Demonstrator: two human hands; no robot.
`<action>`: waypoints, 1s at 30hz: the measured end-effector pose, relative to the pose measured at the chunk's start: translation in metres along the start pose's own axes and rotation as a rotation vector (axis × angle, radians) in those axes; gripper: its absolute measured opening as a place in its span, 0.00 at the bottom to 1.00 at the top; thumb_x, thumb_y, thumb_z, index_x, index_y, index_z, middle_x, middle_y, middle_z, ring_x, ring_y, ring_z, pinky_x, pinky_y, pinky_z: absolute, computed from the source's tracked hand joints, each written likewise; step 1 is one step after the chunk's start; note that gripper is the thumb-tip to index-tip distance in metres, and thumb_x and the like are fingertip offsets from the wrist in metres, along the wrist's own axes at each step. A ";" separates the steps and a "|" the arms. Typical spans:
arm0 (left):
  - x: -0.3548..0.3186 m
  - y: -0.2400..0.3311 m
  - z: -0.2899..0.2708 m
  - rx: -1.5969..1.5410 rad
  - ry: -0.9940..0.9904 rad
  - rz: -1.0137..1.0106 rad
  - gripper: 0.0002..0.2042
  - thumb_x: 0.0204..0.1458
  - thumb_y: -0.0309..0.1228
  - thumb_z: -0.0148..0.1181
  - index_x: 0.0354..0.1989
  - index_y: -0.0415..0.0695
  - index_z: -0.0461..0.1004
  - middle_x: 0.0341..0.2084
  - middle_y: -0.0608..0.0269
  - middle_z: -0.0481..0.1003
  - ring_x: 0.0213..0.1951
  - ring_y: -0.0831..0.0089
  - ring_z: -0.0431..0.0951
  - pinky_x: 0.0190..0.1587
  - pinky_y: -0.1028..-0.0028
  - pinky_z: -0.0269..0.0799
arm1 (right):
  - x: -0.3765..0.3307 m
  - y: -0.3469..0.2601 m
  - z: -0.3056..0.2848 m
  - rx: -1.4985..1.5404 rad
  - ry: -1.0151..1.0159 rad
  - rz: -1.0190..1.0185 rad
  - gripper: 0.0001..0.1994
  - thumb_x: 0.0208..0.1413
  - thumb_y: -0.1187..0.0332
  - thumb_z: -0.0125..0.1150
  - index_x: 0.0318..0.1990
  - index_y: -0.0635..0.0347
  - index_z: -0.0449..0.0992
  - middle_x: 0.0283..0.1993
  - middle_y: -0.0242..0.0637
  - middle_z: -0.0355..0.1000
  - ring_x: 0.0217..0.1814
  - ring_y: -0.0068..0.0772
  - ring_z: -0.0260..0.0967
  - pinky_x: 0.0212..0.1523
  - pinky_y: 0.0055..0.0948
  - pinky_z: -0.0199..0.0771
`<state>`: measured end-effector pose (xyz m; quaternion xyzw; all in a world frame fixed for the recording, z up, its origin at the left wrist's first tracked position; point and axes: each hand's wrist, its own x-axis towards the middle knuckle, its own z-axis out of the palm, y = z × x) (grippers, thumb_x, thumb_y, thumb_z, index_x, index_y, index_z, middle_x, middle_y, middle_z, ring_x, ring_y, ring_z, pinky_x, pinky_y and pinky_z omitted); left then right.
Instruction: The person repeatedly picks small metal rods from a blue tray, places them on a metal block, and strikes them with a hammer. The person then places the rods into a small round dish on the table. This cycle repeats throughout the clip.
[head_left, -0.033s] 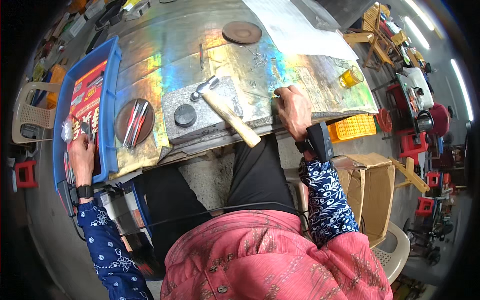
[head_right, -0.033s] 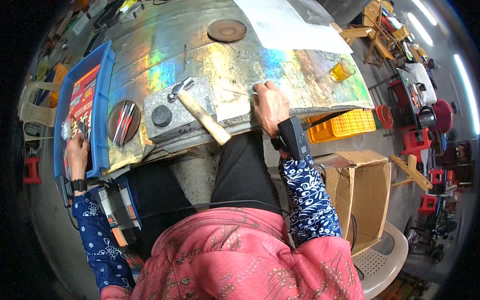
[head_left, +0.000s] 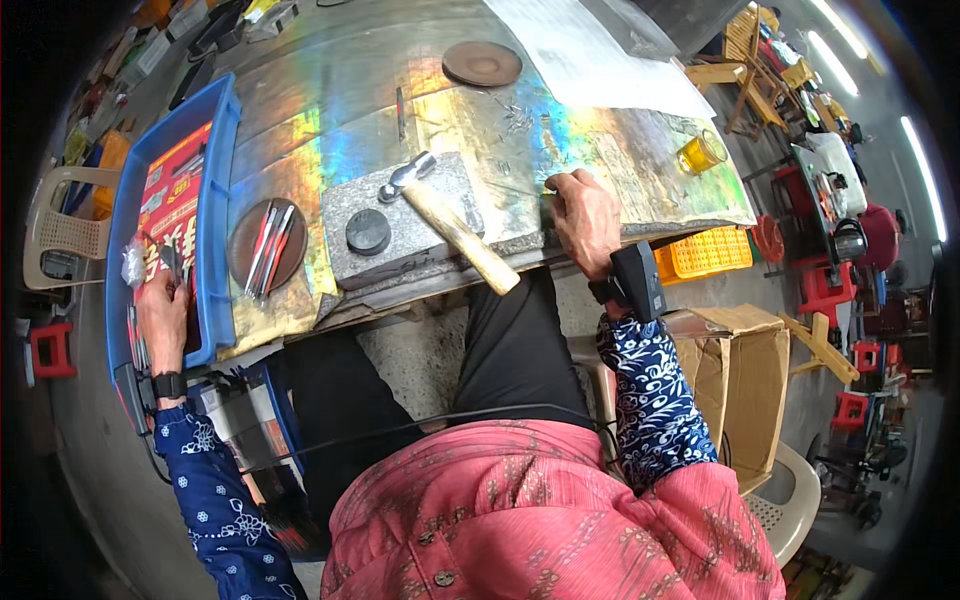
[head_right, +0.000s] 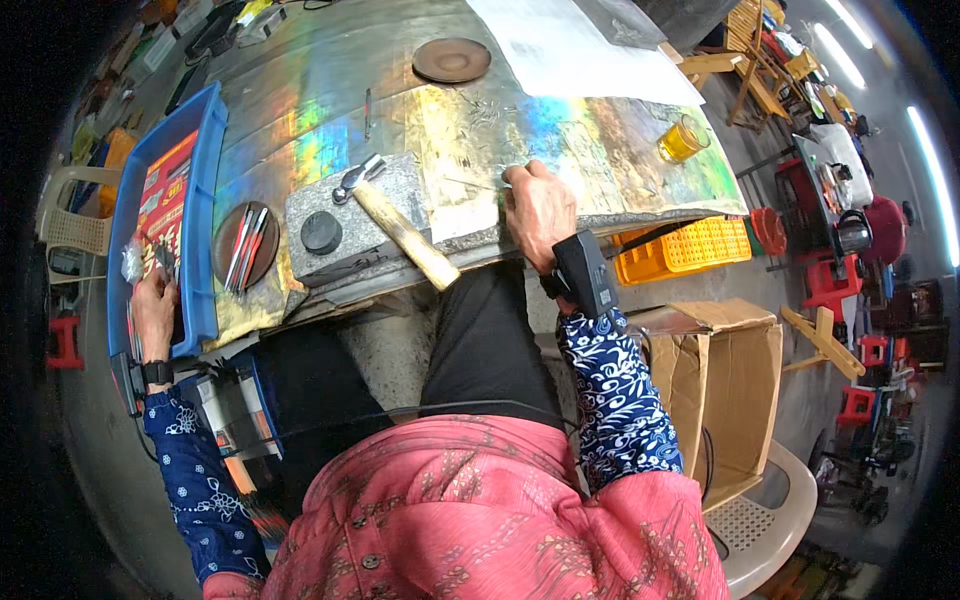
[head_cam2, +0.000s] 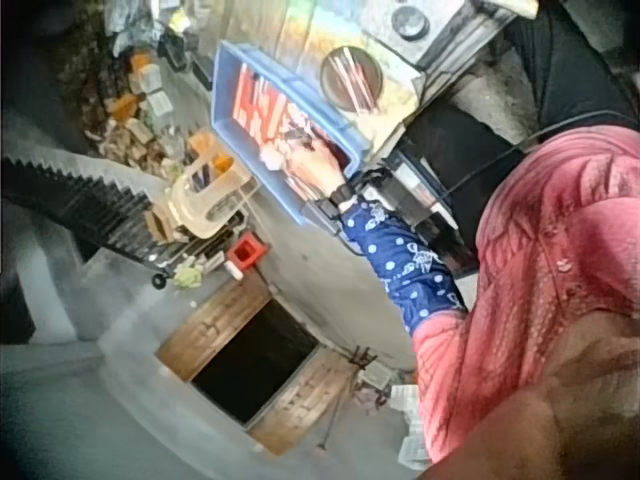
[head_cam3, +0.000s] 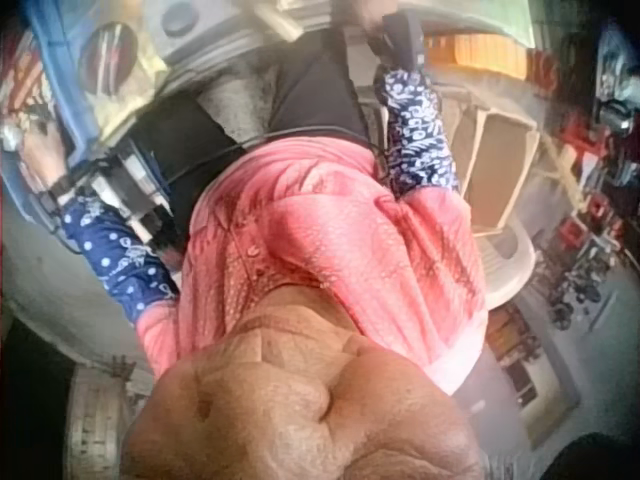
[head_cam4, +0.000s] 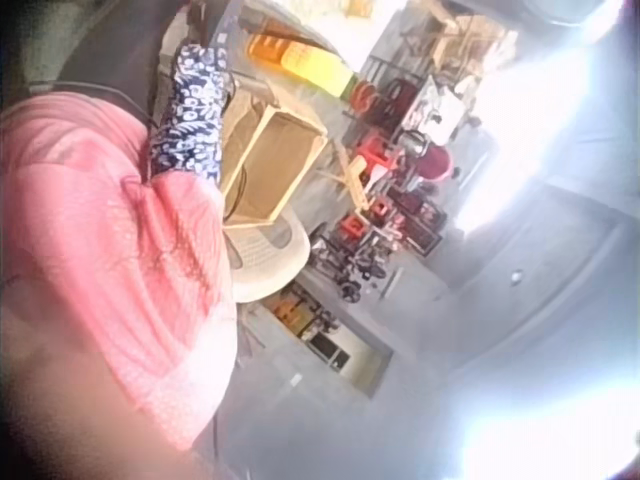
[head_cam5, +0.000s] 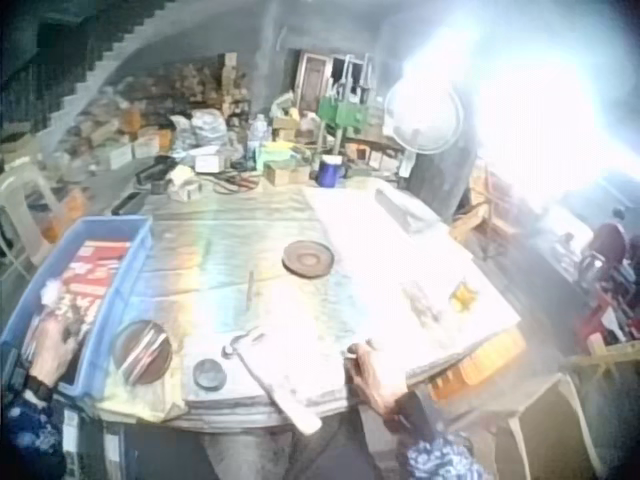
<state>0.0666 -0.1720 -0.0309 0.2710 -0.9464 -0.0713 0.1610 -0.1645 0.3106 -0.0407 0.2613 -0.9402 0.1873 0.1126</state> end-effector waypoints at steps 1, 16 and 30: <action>0.000 0.001 -0.001 -0.012 -0.011 0.007 0.08 0.50 0.27 0.57 0.30 0.34 0.70 0.23 0.43 0.72 0.27 0.49 0.73 0.31 0.59 0.67 | 0.001 0.002 0.002 -0.012 -0.004 0.001 0.08 0.51 0.72 0.58 0.39 0.59 0.78 0.35 0.42 0.71 0.39 0.48 0.70 0.41 0.38 0.70; -0.002 -0.005 -0.001 -0.053 0.128 -0.088 0.10 0.52 0.28 0.59 0.41 0.37 0.72 0.29 0.44 0.76 0.34 0.52 0.78 0.37 0.60 0.69 | 0.030 0.017 0.017 -0.248 -0.061 -0.253 0.04 0.48 0.70 0.56 0.30 0.59 0.70 0.31 0.44 0.68 0.36 0.49 0.71 0.34 0.40 0.70; -0.010 0.017 -0.013 -0.252 0.397 -0.079 0.12 0.57 0.32 0.58 0.44 0.37 0.77 0.35 0.56 0.79 0.35 0.68 0.79 0.40 0.72 0.72 | 0.028 0.004 -0.007 -0.088 -0.168 -0.092 0.07 0.47 0.71 0.57 0.31 0.65 0.68 0.30 0.54 0.70 0.33 0.53 0.71 0.36 0.43 0.71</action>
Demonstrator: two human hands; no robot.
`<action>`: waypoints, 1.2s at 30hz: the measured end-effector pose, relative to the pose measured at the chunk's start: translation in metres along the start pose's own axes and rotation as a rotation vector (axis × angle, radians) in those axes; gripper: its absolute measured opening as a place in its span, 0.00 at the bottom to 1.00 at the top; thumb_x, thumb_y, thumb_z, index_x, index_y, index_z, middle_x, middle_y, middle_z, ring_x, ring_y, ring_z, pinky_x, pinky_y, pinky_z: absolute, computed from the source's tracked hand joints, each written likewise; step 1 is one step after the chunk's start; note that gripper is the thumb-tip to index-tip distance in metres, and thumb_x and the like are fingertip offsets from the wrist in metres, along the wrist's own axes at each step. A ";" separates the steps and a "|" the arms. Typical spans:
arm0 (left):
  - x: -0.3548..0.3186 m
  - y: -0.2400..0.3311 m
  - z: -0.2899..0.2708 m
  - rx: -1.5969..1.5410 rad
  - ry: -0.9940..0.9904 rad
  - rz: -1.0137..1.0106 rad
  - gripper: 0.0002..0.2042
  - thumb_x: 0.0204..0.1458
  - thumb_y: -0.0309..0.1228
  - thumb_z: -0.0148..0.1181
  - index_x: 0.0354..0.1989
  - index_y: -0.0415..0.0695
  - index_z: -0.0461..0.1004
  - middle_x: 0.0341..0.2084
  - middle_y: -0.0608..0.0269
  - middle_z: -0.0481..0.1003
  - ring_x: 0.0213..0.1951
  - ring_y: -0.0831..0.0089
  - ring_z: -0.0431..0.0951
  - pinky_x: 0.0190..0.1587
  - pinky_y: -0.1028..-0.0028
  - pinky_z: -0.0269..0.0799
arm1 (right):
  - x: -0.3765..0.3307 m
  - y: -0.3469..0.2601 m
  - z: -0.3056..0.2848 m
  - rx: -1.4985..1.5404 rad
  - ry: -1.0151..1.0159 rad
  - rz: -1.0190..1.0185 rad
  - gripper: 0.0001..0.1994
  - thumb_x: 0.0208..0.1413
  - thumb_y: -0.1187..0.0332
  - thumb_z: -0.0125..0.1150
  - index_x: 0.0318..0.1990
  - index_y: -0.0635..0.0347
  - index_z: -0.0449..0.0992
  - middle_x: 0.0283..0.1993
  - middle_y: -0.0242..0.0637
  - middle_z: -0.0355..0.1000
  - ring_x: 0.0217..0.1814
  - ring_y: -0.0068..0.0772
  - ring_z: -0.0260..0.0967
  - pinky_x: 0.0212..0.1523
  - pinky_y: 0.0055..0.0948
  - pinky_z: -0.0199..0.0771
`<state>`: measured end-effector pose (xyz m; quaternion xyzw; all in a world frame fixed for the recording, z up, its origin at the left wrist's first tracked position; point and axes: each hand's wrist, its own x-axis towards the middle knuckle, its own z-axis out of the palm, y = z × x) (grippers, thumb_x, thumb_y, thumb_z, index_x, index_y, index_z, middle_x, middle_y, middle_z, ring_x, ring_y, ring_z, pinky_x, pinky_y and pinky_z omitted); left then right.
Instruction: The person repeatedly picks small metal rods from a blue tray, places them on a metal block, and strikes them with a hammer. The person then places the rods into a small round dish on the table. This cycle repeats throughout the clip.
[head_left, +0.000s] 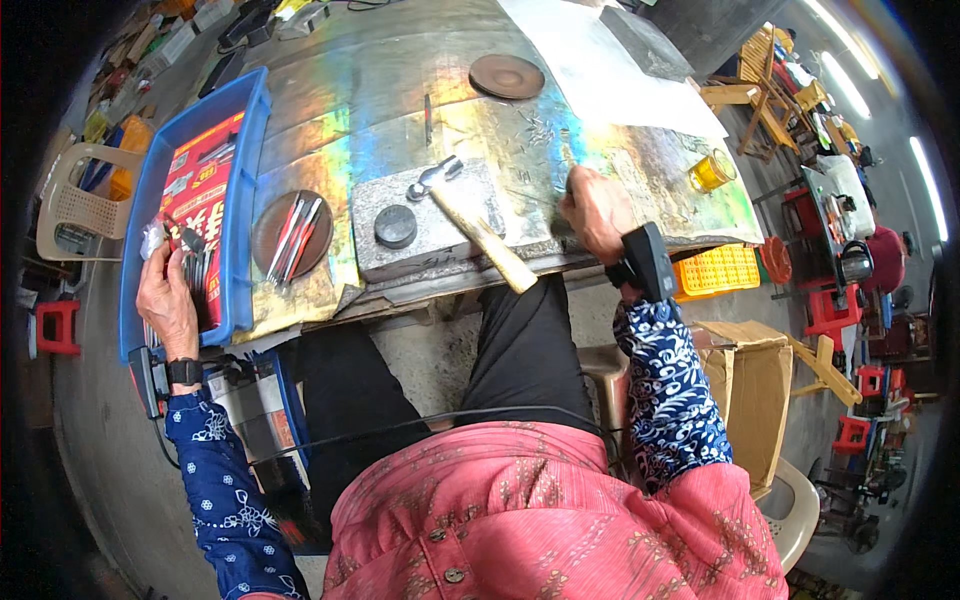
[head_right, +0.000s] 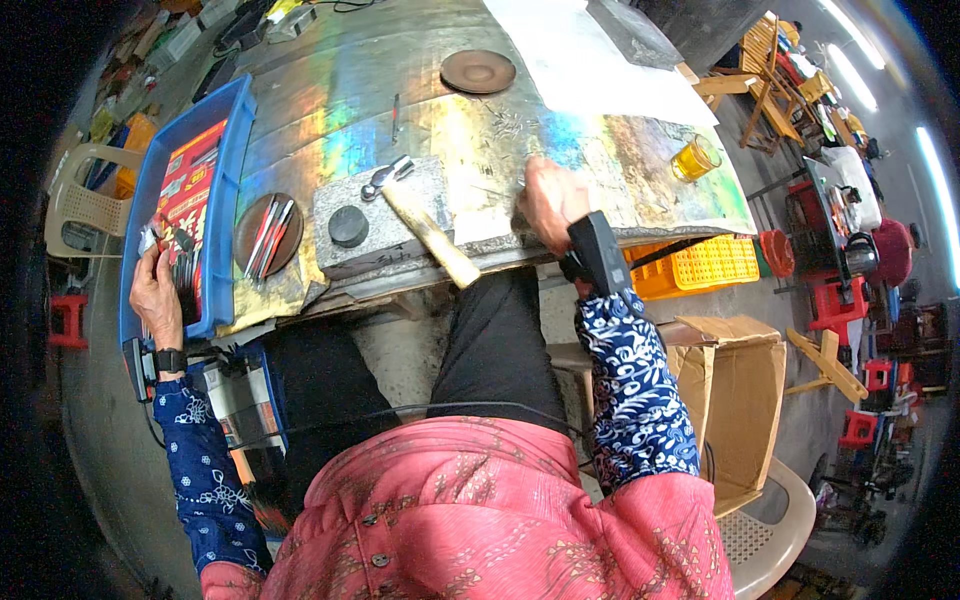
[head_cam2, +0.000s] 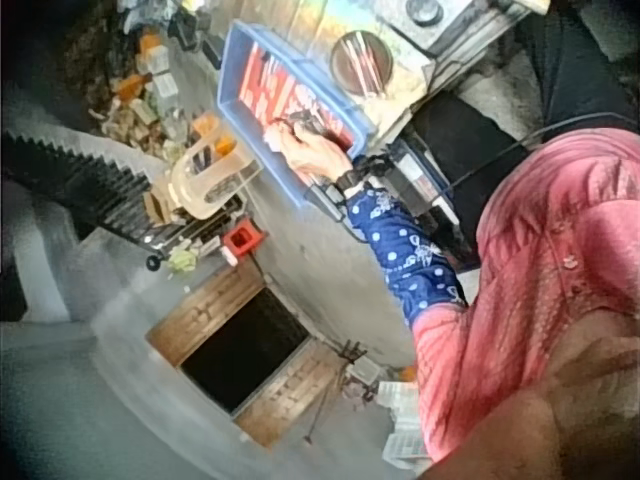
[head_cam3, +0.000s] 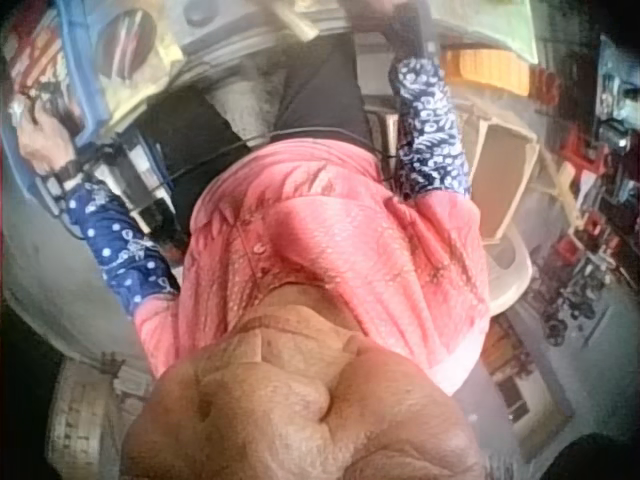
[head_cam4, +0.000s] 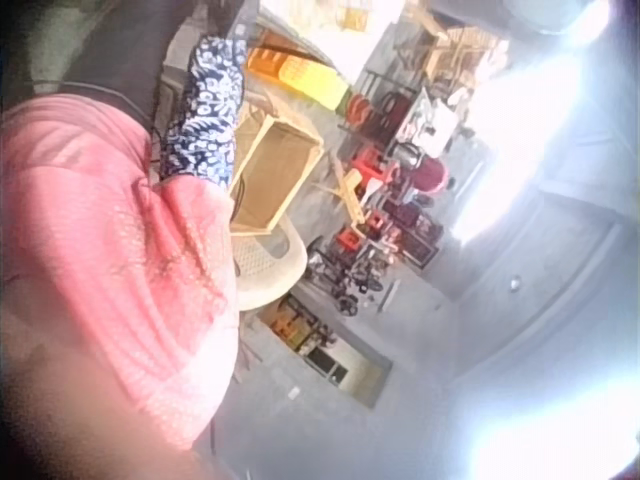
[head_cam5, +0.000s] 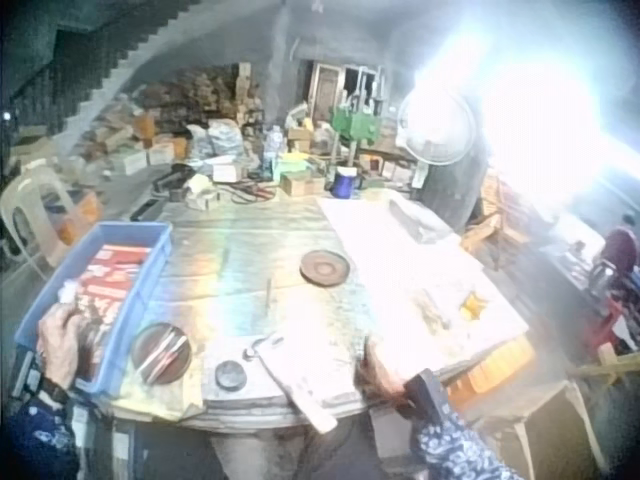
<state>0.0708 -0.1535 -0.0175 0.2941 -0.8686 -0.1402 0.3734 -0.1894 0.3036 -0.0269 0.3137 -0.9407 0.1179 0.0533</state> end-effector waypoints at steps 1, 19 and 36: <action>-0.004 0.006 0.000 -0.064 0.041 -0.019 0.13 0.57 0.32 0.58 0.45 0.38 0.77 0.35 0.57 0.80 0.37 0.72 0.79 0.42 0.73 0.72 | -0.004 -0.003 -0.005 0.051 -0.011 0.011 0.06 0.47 0.72 0.58 0.29 0.64 0.67 0.28 0.51 0.70 0.32 0.52 0.71 0.34 0.41 0.70; -0.083 0.162 -0.001 -1.334 -0.544 -0.431 0.08 0.56 0.24 0.58 0.42 0.33 0.74 0.32 0.54 0.79 0.32 0.73 0.80 0.33 0.77 0.79 | -0.064 -0.105 -0.046 0.807 0.130 -0.108 0.04 0.55 0.82 0.58 0.38 0.68 0.74 0.29 0.32 0.73 0.28 0.19 0.72 0.30 0.18 0.73; -0.111 0.198 -0.006 -1.781 -0.694 -0.652 0.08 0.61 0.28 0.51 0.47 0.40 0.68 0.37 0.50 0.77 0.35 0.66 0.82 0.33 0.70 0.82 | -0.081 -0.176 -0.044 1.370 0.108 -0.056 0.03 0.53 0.77 0.60 0.33 0.68 0.75 0.28 0.29 0.70 0.19 0.13 0.65 0.21 0.14 0.63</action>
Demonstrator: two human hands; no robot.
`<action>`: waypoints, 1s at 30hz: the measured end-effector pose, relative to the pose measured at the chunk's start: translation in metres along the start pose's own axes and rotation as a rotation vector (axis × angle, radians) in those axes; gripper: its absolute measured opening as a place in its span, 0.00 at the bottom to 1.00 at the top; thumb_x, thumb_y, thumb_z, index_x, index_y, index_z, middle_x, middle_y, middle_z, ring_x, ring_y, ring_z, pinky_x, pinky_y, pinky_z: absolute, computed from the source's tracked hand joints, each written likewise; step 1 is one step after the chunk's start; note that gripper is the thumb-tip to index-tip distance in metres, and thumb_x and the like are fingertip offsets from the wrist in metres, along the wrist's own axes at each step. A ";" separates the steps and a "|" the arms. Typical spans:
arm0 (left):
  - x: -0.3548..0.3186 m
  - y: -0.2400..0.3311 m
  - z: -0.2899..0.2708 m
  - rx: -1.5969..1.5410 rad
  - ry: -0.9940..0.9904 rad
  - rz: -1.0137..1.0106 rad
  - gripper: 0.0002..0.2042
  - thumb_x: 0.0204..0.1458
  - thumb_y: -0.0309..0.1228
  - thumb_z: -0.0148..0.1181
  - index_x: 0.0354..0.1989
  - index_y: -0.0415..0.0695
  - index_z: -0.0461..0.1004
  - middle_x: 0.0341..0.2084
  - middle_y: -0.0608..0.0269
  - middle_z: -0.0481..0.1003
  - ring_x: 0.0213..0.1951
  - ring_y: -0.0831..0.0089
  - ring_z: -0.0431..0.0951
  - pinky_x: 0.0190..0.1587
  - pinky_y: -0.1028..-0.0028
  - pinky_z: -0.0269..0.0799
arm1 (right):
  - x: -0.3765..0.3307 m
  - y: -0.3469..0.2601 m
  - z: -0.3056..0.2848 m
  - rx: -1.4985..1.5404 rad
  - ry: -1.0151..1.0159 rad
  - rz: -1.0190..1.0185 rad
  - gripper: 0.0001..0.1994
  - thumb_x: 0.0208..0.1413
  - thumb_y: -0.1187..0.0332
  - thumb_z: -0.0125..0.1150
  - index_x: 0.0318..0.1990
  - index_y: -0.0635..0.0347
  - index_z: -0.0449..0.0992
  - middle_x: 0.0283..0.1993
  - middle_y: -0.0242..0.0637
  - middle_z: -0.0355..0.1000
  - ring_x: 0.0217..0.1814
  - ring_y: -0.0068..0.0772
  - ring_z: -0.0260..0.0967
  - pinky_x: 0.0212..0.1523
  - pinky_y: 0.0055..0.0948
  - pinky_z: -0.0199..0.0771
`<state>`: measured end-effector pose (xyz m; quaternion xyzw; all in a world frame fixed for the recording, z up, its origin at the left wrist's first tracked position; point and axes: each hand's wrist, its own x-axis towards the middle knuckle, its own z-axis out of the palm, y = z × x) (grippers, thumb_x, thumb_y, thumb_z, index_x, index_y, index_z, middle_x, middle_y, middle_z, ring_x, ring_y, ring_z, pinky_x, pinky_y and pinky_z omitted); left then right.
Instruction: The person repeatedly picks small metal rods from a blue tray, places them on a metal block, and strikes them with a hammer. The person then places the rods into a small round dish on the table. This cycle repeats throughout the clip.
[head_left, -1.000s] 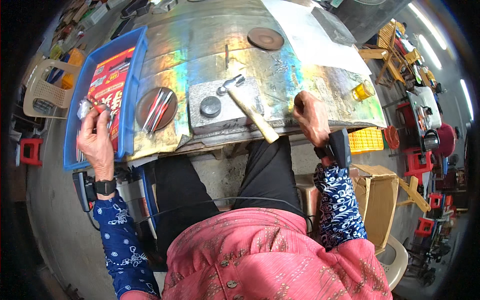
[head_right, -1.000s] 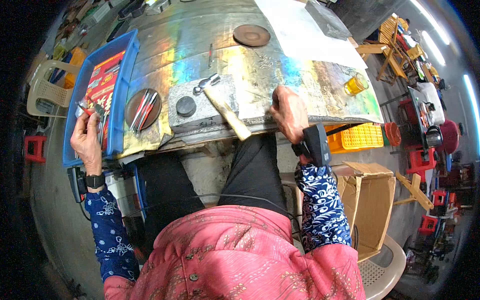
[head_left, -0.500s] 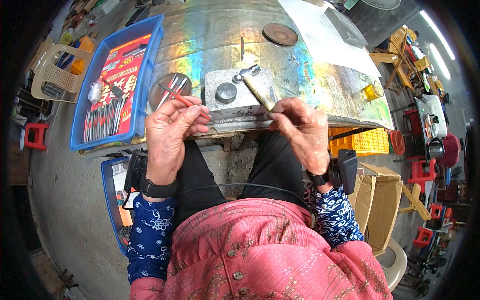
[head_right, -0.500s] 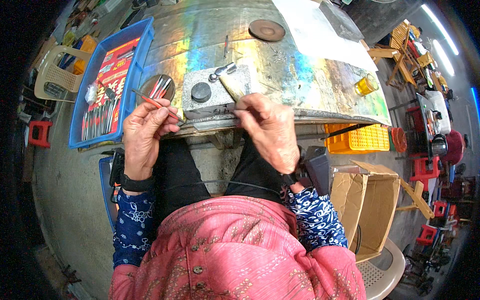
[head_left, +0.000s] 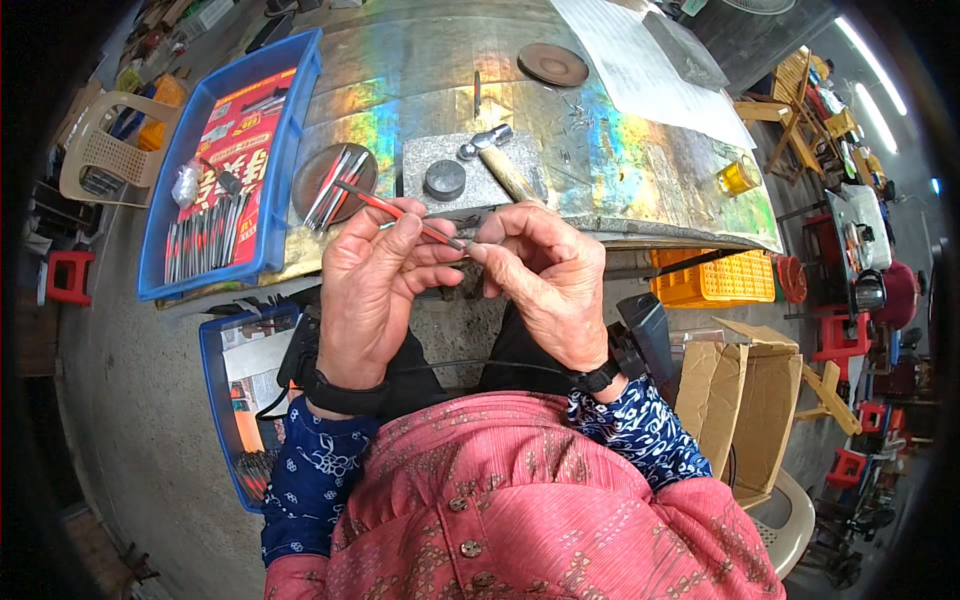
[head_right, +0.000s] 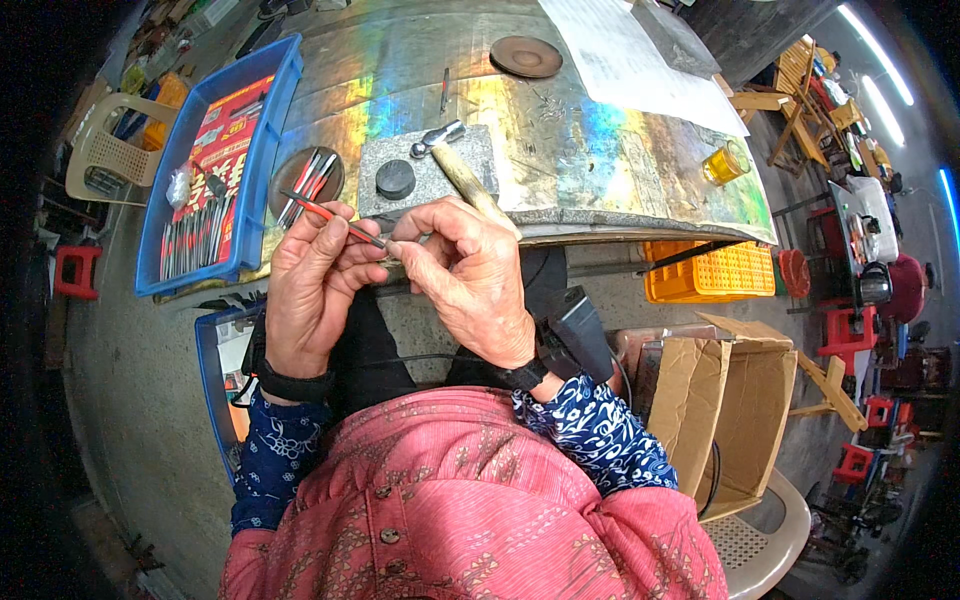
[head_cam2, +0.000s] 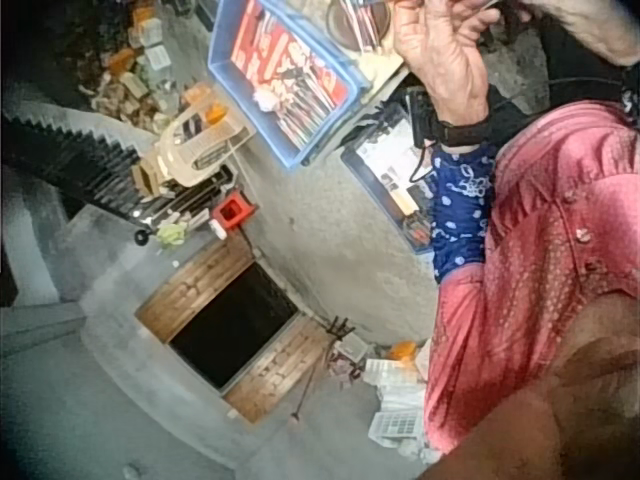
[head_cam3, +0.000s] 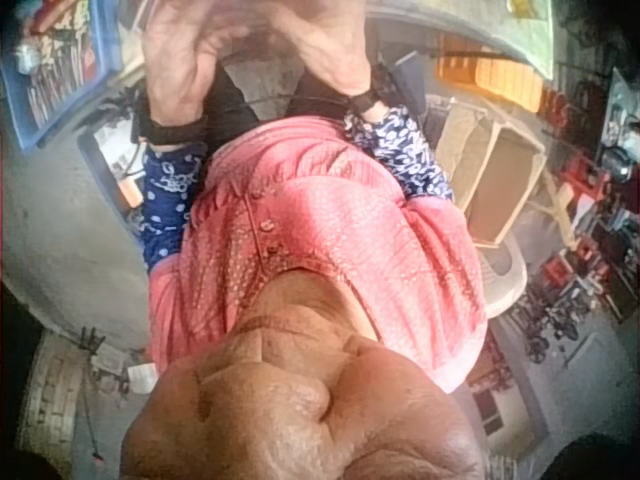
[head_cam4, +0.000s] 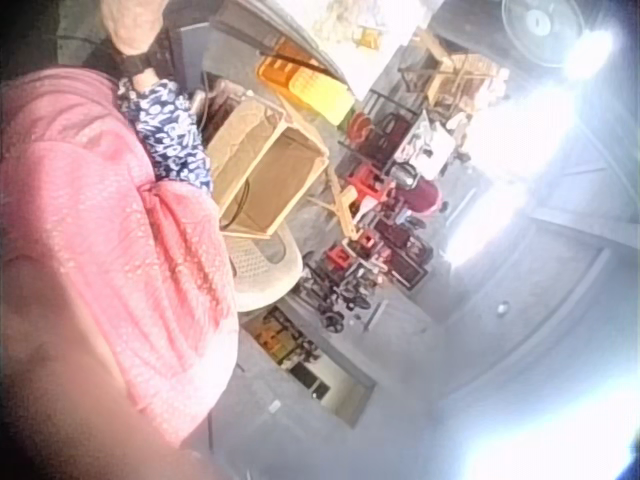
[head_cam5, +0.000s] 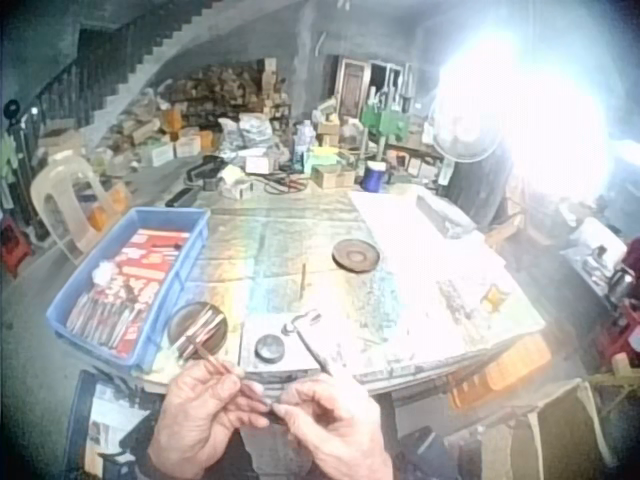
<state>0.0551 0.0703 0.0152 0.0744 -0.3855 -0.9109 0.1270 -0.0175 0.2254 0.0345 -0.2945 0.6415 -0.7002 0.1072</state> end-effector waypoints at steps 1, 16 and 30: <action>0.000 -0.001 0.000 0.006 0.011 -0.006 0.09 0.61 0.28 0.51 0.47 0.40 0.68 0.38 0.50 0.77 0.35 0.66 0.82 0.34 0.70 0.82 | -0.001 0.001 0.000 0.009 0.006 0.014 0.02 0.53 0.77 0.60 0.33 0.68 0.75 0.28 0.29 0.70 0.19 0.13 0.65 0.21 0.14 0.63; -0.001 -0.008 0.003 -0.104 0.038 -0.047 0.08 0.61 0.29 0.53 0.45 0.40 0.67 0.37 0.49 0.76 0.35 0.65 0.81 0.34 0.69 0.82 | -0.007 0.001 0.005 0.122 0.068 0.089 0.02 0.56 0.79 0.59 0.35 0.68 0.73 0.27 0.28 0.69 0.21 0.11 0.62 0.21 0.13 0.63; 0.000 -0.021 0.007 -0.166 0.044 0.061 0.08 0.60 0.28 0.54 0.44 0.38 0.69 0.37 0.51 0.77 0.36 0.68 0.80 0.37 0.70 0.81 | -0.013 0.010 0.011 0.106 0.130 0.087 0.04 0.56 0.78 0.60 0.37 0.68 0.72 0.31 0.32 0.72 0.25 0.17 0.68 0.23 0.16 0.68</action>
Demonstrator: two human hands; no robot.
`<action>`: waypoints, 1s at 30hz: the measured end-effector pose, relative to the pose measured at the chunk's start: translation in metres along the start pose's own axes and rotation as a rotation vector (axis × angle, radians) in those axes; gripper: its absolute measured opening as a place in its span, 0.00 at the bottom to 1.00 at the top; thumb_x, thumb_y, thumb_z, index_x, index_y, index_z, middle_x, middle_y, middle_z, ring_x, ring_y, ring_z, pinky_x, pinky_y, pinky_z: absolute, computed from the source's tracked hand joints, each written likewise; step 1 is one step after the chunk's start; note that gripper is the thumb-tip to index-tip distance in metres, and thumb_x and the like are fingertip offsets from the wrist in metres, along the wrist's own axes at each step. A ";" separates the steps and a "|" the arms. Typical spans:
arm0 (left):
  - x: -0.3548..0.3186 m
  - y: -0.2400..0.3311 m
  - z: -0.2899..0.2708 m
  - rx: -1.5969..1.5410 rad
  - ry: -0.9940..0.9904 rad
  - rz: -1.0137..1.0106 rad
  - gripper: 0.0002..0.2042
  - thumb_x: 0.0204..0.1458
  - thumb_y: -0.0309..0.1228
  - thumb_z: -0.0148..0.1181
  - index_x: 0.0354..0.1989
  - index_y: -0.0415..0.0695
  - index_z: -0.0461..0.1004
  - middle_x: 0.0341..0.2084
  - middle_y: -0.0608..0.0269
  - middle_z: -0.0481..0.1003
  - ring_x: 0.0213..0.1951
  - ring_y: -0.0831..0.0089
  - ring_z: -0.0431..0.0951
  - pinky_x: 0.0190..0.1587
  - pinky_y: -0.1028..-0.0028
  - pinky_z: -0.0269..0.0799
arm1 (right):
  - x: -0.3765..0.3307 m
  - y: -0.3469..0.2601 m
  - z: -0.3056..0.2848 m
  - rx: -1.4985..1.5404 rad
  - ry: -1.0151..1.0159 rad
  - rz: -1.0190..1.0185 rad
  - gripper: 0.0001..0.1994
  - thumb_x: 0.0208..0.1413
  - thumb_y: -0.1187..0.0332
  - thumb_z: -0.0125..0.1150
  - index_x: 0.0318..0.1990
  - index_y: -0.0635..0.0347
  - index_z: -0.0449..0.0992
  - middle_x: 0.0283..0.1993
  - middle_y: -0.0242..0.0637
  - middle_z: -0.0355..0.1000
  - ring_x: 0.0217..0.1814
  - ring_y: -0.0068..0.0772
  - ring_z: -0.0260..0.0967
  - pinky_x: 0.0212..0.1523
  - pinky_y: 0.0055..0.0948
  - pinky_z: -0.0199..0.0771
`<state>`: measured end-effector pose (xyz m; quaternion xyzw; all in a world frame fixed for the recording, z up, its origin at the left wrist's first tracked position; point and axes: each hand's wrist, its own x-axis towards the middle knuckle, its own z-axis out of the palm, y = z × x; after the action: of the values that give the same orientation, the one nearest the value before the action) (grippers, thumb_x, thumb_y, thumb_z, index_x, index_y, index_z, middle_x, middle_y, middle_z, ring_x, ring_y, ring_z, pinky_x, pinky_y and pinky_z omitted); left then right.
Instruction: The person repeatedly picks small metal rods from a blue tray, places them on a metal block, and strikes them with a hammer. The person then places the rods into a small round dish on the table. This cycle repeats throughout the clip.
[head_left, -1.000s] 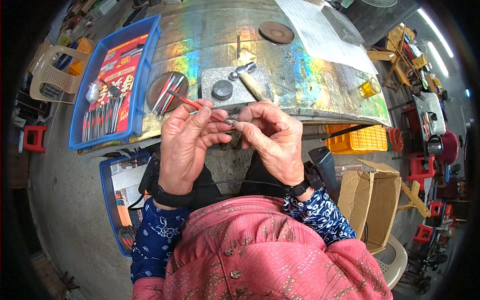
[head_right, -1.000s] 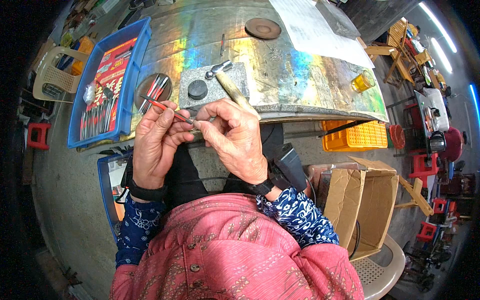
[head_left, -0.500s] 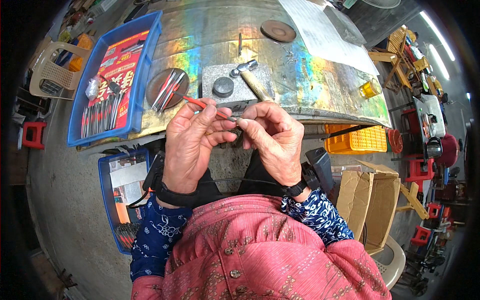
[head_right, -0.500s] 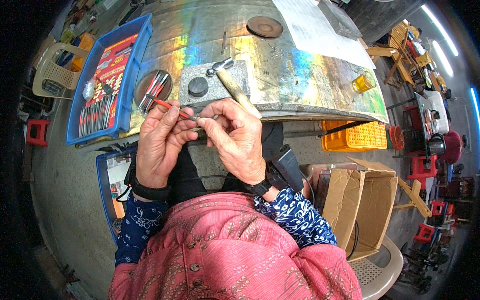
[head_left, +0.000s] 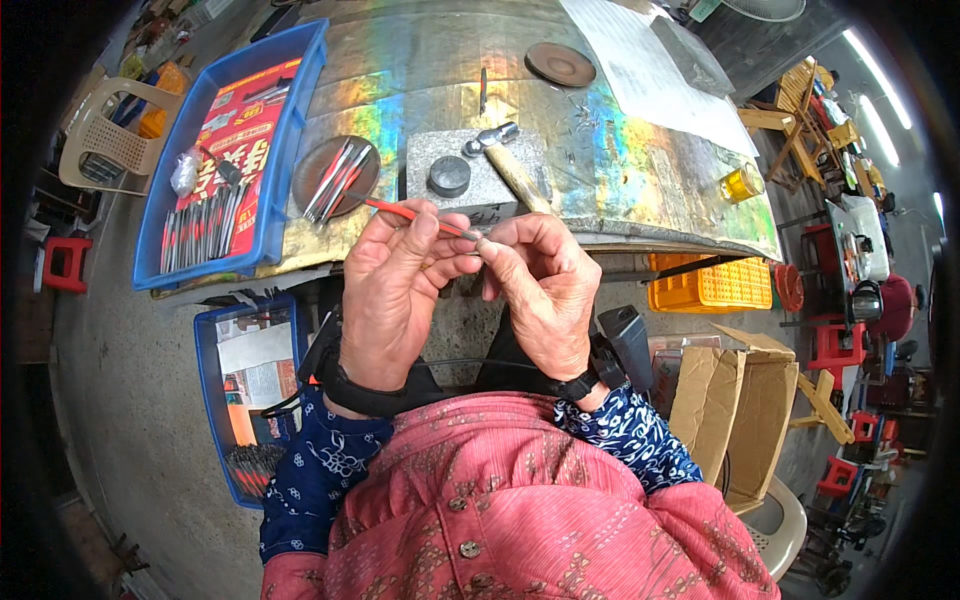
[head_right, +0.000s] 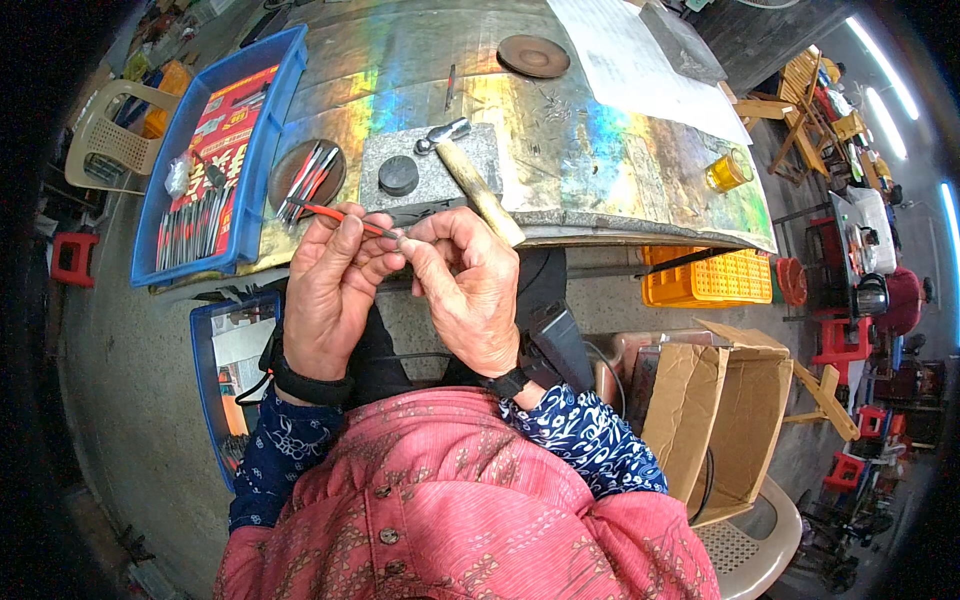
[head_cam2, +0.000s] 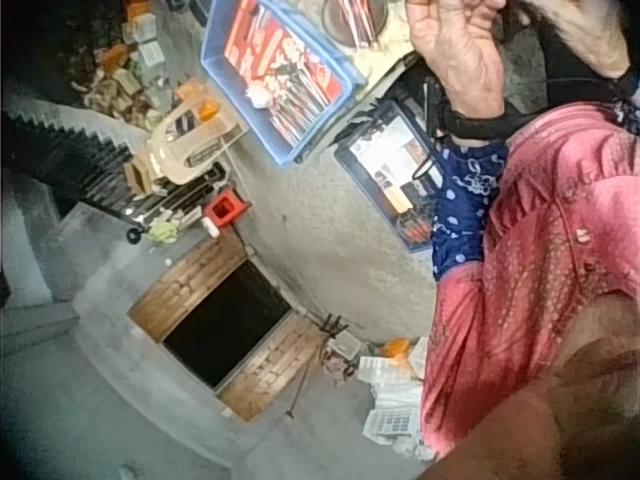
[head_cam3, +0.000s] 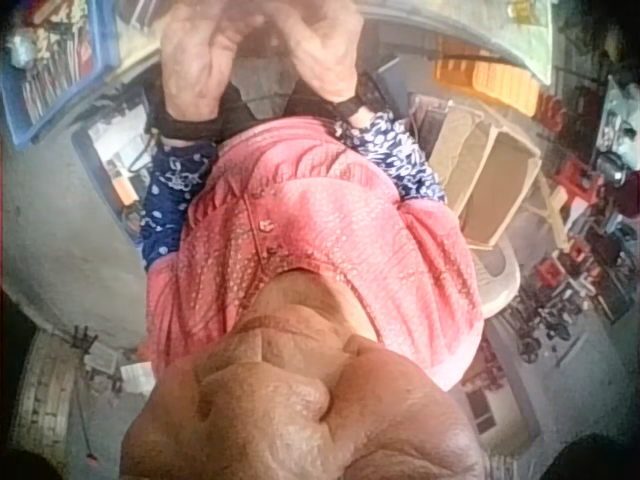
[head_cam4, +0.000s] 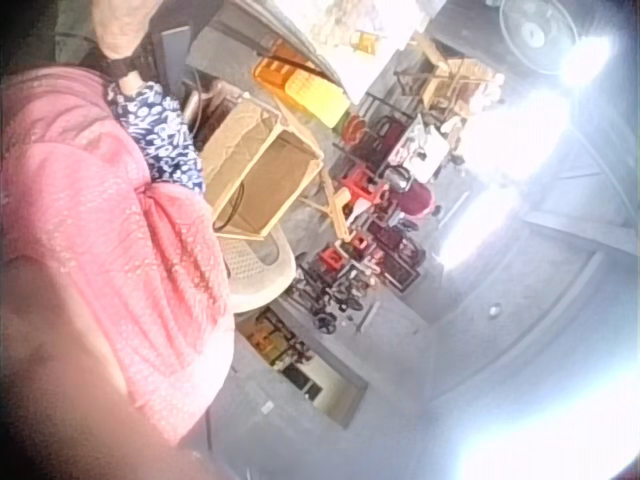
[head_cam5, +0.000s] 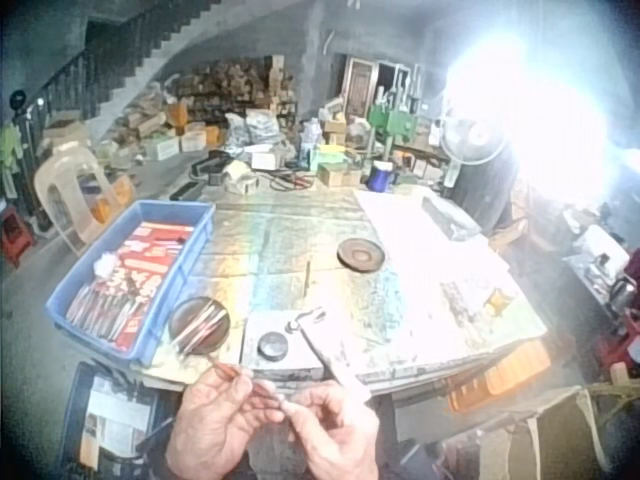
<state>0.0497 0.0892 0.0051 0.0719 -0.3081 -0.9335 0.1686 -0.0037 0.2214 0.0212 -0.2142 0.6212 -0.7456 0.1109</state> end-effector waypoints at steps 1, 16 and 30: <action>-0.001 0.000 0.001 0.056 0.001 0.029 0.08 0.60 0.28 0.55 0.44 0.38 0.69 0.36 0.51 0.77 0.35 0.68 0.80 0.37 0.71 0.81 | 0.000 0.001 0.000 -0.033 -0.003 -0.018 0.04 0.56 0.78 0.60 0.37 0.68 0.72 0.31 0.32 0.72 0.25 0.17 0.68 0.23 0.16 0.68; 0.005 -0.001 -0.002 0.214 0.050 0.081 0.08 0.60 0.27 0.54 0.45 0.38 0.68 0.35 0.51 0.77 0.33 0.69 0.80 0.35 0.73 0.80 | 0.007 0.016 0.004 -0.253 0.038 -0.089 0.03 0.52 0.80 0.61 0.33 0.67 0.73 0.27 0.32 0.69 0.24 0.17 0.64 0.25 0.20 0.64; 0.058 0.016 -0.020 0.559 0.007 0.219 0.07 0.60 0.25 0.52 0.45 0.37 0.67 0.33 0.53 0.76 0.30 0.71 0.79 0.31 0.77 0.79 | 0.041 0.012 -0.042 -1.044 0.037 -0.569 0.08 0.48 0.78 0.64 0.36 0.63 0.74 0.32 0.41 0.70 0.31 0.41 0.70 0.32 0.32 0.70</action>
<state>0.0045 0.0455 -0.0033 0.0849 -0.5584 -0.7886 0.2431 -0.0603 0.2378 0.0108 -0.3854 0.8258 -0.3453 -0.2241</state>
